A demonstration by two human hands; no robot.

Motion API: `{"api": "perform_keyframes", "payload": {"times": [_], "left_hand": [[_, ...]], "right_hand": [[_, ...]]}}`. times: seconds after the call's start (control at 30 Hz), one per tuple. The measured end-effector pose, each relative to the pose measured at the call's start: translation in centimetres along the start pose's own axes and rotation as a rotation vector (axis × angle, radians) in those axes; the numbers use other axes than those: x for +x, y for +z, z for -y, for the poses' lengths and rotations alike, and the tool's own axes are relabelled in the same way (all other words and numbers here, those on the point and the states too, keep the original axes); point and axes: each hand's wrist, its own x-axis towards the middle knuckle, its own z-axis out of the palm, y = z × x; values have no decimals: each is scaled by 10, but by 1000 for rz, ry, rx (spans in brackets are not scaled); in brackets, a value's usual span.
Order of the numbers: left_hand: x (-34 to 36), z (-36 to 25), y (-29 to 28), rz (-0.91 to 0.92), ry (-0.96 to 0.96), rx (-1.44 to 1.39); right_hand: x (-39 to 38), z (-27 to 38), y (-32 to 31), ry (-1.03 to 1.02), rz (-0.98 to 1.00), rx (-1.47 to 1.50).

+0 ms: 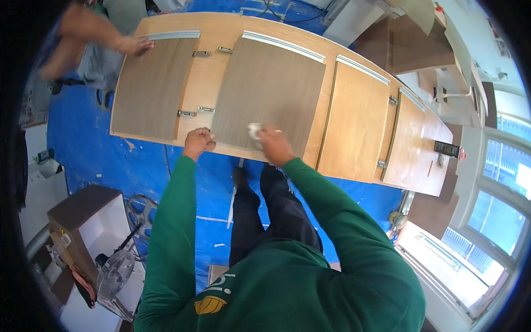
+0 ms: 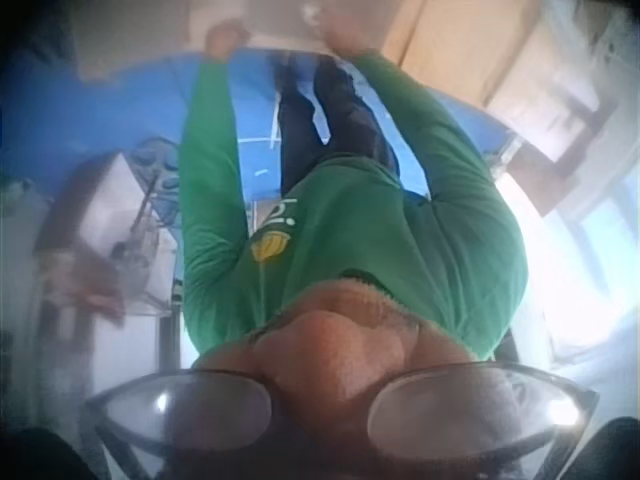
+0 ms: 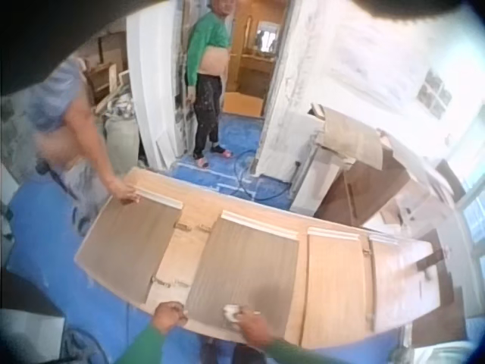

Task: The person aligns a laminate sheet onto a wooden panel, presses it down with their hands, and wipes the laminate surface using a cloth.

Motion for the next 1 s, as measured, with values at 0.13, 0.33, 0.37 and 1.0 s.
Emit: {"api": "perform_keyframes", "payload": {"times": [0.13, 0.33, 0.37, 1.0], "left_hand": [[-22, -44, 31, -277, 343, 731], [-5, -123, 154, -244, 723, 888], [6, -126, 167, -227, 795, 908], [49, -133, 222, -89, 524, 1319]], "right_hand": [[-50, -86, -51, 250, -85, -71], [-22, -100, -57, 250, -176, -144], [-12, -99, -53, 201, -193, -154], [111, -199, -113, 516, -363, 21]]}}
